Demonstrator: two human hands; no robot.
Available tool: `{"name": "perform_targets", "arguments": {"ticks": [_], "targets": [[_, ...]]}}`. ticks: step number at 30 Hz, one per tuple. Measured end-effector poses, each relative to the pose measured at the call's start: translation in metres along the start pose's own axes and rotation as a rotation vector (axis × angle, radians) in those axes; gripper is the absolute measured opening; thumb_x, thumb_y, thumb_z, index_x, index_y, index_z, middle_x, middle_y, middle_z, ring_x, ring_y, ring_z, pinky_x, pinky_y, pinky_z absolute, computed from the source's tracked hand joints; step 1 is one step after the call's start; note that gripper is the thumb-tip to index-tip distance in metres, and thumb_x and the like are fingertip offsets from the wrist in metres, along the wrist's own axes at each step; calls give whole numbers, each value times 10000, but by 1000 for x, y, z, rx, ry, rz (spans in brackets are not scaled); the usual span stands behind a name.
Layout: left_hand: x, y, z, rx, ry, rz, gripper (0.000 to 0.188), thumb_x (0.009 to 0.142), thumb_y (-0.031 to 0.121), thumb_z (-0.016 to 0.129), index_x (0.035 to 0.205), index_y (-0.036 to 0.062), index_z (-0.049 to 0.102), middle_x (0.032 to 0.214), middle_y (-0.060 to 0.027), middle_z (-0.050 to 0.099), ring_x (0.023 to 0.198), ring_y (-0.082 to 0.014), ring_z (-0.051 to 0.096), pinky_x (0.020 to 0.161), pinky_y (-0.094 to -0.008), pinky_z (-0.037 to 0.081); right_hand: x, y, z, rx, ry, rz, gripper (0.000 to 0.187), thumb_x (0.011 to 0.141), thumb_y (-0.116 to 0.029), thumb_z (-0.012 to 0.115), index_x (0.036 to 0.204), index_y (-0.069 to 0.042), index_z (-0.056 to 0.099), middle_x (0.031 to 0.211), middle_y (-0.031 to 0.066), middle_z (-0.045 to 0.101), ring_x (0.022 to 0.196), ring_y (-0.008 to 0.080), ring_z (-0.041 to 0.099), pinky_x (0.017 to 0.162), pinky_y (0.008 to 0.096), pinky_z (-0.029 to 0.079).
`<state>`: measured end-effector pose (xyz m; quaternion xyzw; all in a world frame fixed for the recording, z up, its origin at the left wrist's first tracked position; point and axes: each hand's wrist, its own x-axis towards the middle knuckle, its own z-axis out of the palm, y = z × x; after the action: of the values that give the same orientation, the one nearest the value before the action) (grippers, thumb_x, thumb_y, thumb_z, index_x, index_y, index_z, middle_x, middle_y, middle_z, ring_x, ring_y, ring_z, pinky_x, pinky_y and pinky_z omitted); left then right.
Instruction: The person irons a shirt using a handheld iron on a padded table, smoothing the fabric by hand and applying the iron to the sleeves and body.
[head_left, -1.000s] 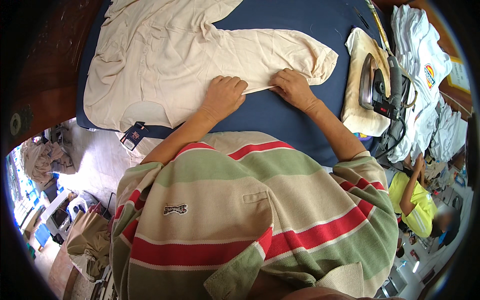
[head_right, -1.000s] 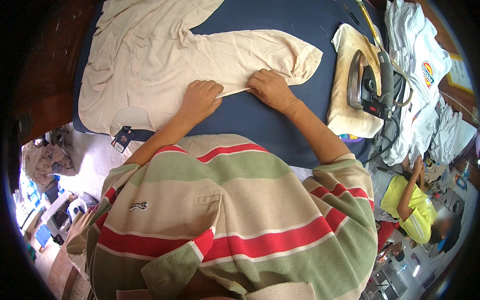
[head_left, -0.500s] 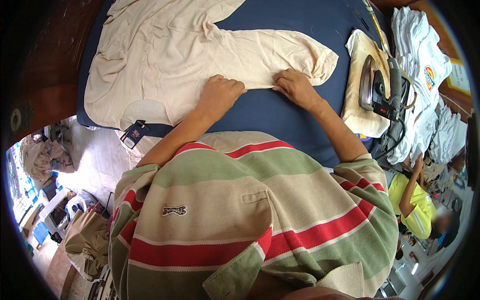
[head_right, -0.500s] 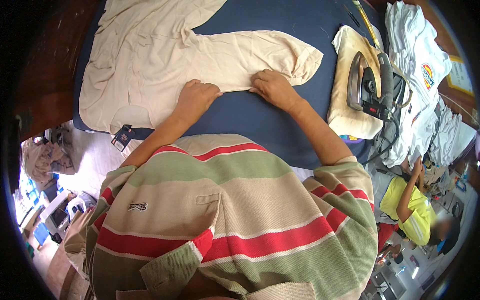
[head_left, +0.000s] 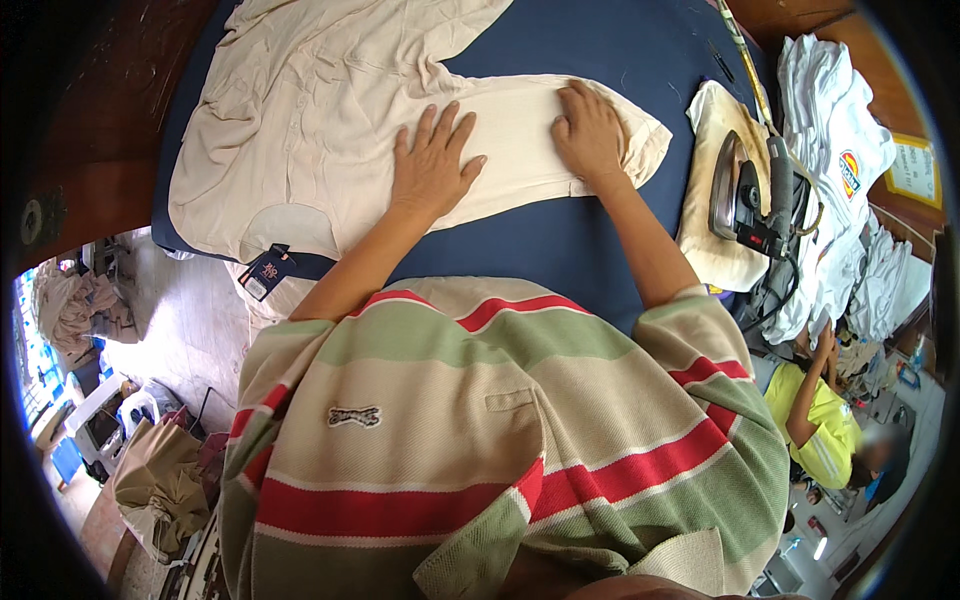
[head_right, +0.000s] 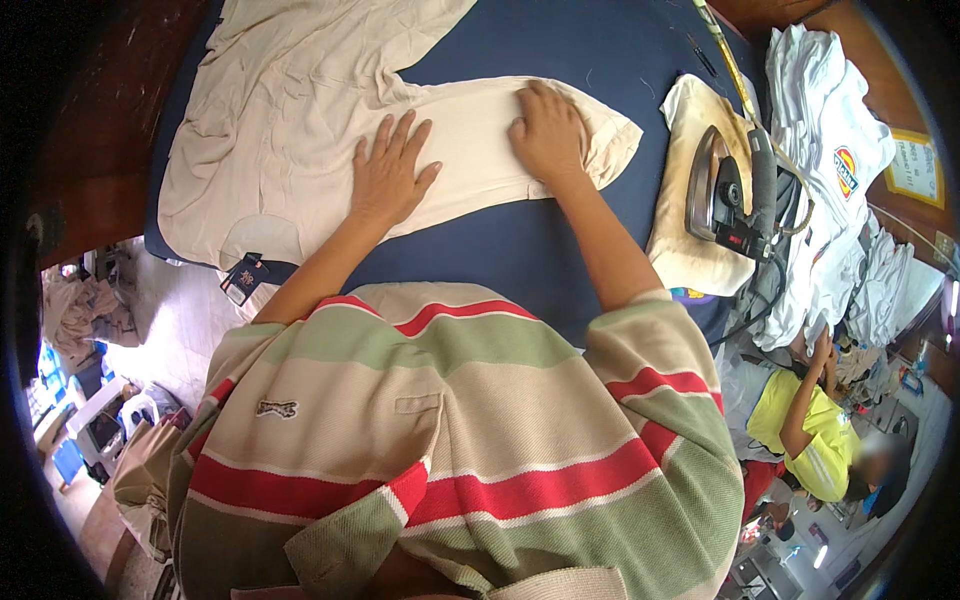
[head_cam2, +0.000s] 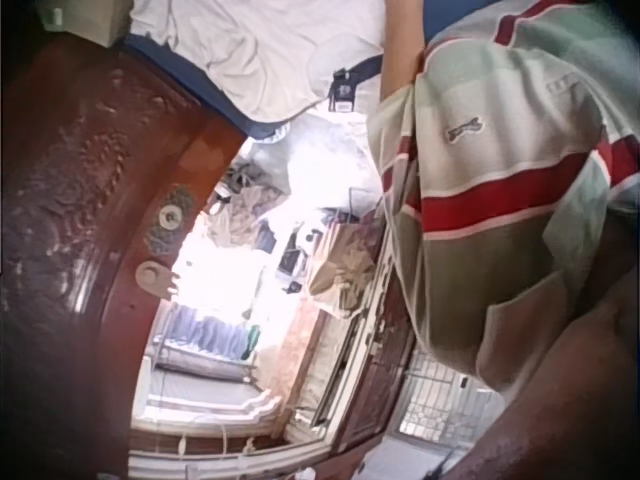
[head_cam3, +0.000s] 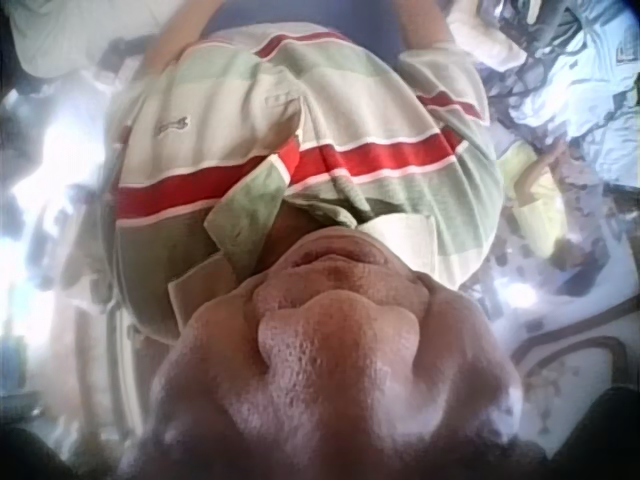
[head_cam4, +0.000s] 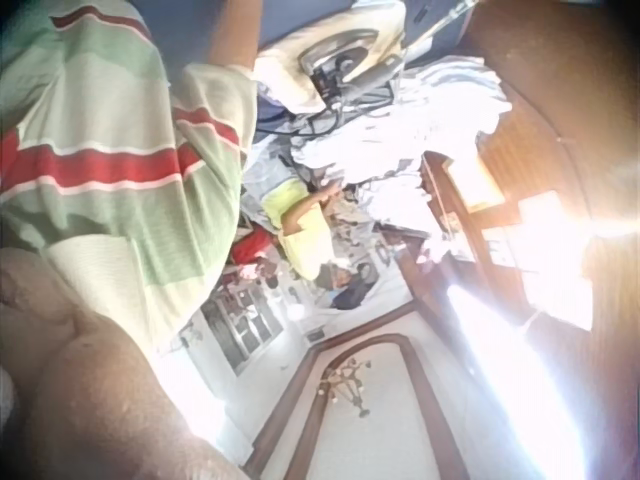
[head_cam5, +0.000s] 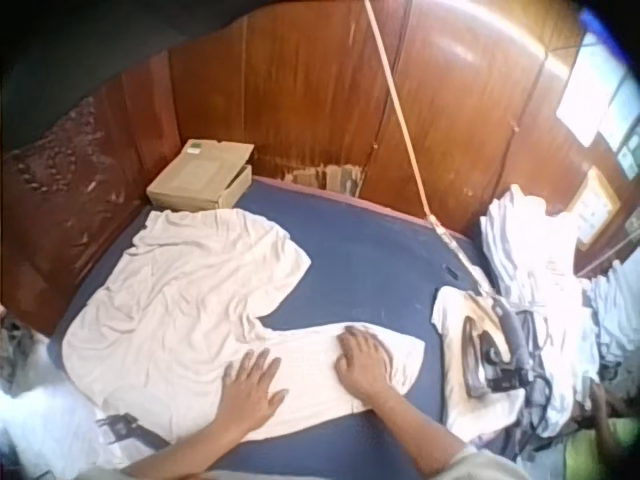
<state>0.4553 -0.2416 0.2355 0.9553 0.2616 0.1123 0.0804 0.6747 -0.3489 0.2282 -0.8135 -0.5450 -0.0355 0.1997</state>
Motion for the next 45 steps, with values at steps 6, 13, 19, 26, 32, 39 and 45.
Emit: {"name": "perform_targets", "arguments": {"ticks": [6, 13, 19, 26, 32, 39, 45], "targets": [[-2, -1, -4, 66, -72, -48, 602, 878, 485, 460, 1387, 183, 356, 1467, -44, 286, 1359, -258, 222, 1019, -584, 207, -4, 14, -3, -129, -102, 43, 614, 817, -358, 490, 1351, -69, 398, 1448, 161, 304, 1342, 374, 239, 1099, 475, 171], [-14, -7, -10, 55, -7, -57, 586, 877, 478, 466, 1373, 178, 383, 1451, -38, 320, 1339, -254, 266, 1005, -573, 210, 21, 89, -150, -4, 157, 82, 465, 772, -326, 660, 1144, -59, 577, 1201, 162, 556, 998, 296, 584, 834, 385, 454], [-6, -11, -18, -4, 122, -29, 469, 886, 385, 503, 1302, 172, 475, 1383, -22, 417, 1301, -199, 330, 992, -549, 236, -69, 215, -235, -519, -104, 722, 834, 713, -575, 637, 1266, 18, 442, 1092, 294, 582, 1041, 410, 562, 881, 452, 432], [90, -7, -6, -132, 60, 155, 323, 872, 311, 550, 1144, 143, 595, 1155, -26, 584, 1122, -195, 500, 977, -506, 285, -53, 244, -242, 10, -94, 849, 513, 690, -403, 744, 934, 23, 595, 793, 151, 630, 696, 261, 629, 628, 357, 490], [134, 25, 3, -301, -157, -36, 258, 849, 301, 586, 1039, 135, 639, 1064, -50, 603, 1063, -216, 538, 918, -467, 334, -42, 213, -239, 209, -145, 890, 265, 706, -228, 741, 806, -61, 562, 614, 26, 540, 488, 137, 540, 455, 281, 435], [146, 30, 18, -301, -200, -8, 178, 816, 224, 624, 959, 116, 629, 1004, -64, 625, 1005, -235, 575, 857, -419, 381, -37, 194, -232, 87, -119, 822, 280, 711, -241, 708, 837, -38, 562, 639, 35, 559, 511, 125, 535, 495, 276, 443], [153, 23, 28, -469, -125, 59, 137, 832, 192, 583, 939, 112, 615, 839, -93, 668, 827, -299, 630, 788, -416, 425, -36, 182, -237, 197, -138, 848, 402, 705, -242, 738, 956, -8, 527, 683, 65, 573, 535, 132, 546, 512, 284, 446]]}}
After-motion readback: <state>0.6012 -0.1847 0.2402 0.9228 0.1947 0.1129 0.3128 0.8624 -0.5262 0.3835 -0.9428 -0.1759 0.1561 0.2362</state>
